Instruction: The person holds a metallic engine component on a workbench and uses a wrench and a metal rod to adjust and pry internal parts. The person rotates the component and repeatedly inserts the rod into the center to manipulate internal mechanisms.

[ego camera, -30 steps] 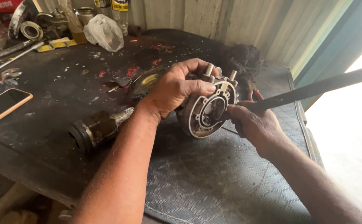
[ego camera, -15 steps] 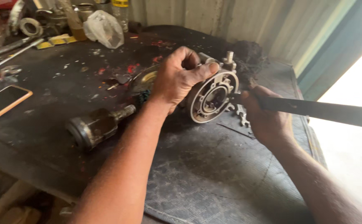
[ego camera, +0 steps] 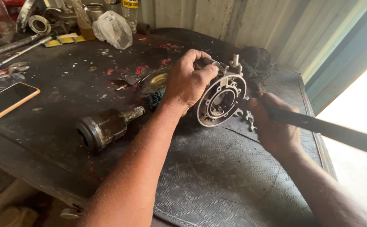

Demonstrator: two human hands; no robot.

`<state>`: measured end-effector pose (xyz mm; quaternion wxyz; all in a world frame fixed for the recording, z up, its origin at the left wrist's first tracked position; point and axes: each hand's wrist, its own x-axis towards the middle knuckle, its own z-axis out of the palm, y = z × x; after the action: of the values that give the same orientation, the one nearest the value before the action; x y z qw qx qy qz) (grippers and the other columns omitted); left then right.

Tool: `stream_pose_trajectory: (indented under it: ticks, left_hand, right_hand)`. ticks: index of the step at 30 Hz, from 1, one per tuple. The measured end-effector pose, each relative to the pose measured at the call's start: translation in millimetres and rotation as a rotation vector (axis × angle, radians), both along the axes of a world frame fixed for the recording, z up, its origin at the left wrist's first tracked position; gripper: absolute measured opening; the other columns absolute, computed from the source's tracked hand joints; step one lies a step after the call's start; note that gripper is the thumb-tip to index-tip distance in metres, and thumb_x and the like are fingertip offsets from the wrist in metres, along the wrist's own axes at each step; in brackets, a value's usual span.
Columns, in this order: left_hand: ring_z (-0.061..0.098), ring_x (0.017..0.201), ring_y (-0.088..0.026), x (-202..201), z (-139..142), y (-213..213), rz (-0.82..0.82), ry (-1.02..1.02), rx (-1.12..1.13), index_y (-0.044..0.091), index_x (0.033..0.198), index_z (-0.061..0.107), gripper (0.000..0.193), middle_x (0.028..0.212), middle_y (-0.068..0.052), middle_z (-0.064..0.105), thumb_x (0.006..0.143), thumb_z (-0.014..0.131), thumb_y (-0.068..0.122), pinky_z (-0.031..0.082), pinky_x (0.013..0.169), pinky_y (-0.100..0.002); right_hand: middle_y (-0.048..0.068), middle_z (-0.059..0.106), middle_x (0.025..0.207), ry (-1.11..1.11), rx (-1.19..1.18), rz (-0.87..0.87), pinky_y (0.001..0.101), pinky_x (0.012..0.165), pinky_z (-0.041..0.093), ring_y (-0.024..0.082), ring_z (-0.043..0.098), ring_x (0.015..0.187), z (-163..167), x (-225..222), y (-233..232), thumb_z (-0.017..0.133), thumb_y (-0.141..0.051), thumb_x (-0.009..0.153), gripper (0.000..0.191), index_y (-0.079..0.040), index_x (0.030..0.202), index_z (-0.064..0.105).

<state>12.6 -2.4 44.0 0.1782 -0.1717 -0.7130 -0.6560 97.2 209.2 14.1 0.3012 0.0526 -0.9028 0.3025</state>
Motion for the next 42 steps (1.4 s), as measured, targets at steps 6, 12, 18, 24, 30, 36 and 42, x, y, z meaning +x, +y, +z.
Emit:
stream_pose_trajectory:
  ticks: [6,12,18,24,30,36,42]
  left_hand:
    - [0.065,0.067,-0.012,1,1,3,0.02,-0.011,-0.037,0.009,0.098,0.072,0.037,0.075,-0.002,0.068,0.078,0.078,0.039,0.054,0.06,-0.029]
    - [0.067,0.072,-0.014,-7,-5,-1,0.11,0.042,-0.017,0.008,0.098,0.072,0.038,0.078,-0.002,0.071,0.078,0.08,0.039,0.056,0.066,-0.031]
    - [0.066,0.07,-0.013,-8,-5,-2,0.097,0.0,-0.029,0.009,0.099,0.072,0.037,0.078,-0.003,0.07,0.079,0.079,0.039,0.056,0.065,-0.031]
    - [0.068,0.07,-0.012,-8,-6,-1,0.061,0.05,-0.025,0.009,0.1,0.071,0.037,0.079,-0.002,0.073,0.08,0.078,0.039,0.057,0.065,-0.031]
    - [0.073,0.075,-0.014,-9,-12,2,0.166,0.127,-0.041,0.006,0.098,0.071,0.036,0.083,-0.004,0.076,0.082,0.078,0.038,0.057,0.07,-0.031]
    - [0.072,0.075,-0.016,-7,-13,5,0.155,0.167,0.01,0.005,0.096,0.07,0.033,0.083,-0.006,0.076,0.083,0.08,0.034,0.058,0.069,-0.032]
    - [0.073,0.072,-0.016,-5,-15,11,0.199,0.187,-0.04,0.006,0.097,0.068,0.033,0.08,-0.005,0.075,0.084,0.079,0.034,0.058,0.067,-0.032]
  right_hand:
    - [0.005,0.069,0.071,0.216,0.061,0.165,0.0317,0.054,0.052,0.013,0.067,0.06,-9,-4,-7,0.067,-0.023,0.103,0.019,-0.006,0.096,0.068]
    - [0.006,0.062,0.067,0.316,0.128,0.074,0.0349,0.055,0.047,0.016,0.061,0.059,-12,-5,5,0.07,-0.021,0.108,0.024,-0.004,0.092,0.064]
    - [0.007,0.064,0.067,0.302,0.158,0.101,0.0364,0.054,0.05,0.017,0.065,0.059,-13,-10,2,0.069,-0.024,0.105,0.022,-0.005,0.094,0.066]
    - [0.003,0.072,0.071,0.07,0.203,0.048,0.0395,0.06,0.055,0.02,0.073,0.067,-6,-11,-9,0.064,-0.032,0.102,0.025,-0.008,0.093,0.067]
    - [0.014,0.069,0.087,-0.045,0.125,-0.015,0.0437,0.075,0.052,0.03,0.07,0.084,-2,-12,-18,0.062,-0.032,0.099,0.028,-0.006,0.093,0.07]
    - [0.016,0.067,0.093,-0.151,0.009,-0.084,0.0479,0.08,0.05,0.033,0.066,0.092,-5,-9,-15,0.06,-0.034,0.096,0.032,-0.005,0.091,0.072]
    - [0.011,0.068,0.083,-0.177,0.053,-0.066,0.0436,0.084,0.051,0.021,0.064,0.091,-5,-15,-22,0.058,-0.031,0.098,0.033,-0.006,0.089,0.078]
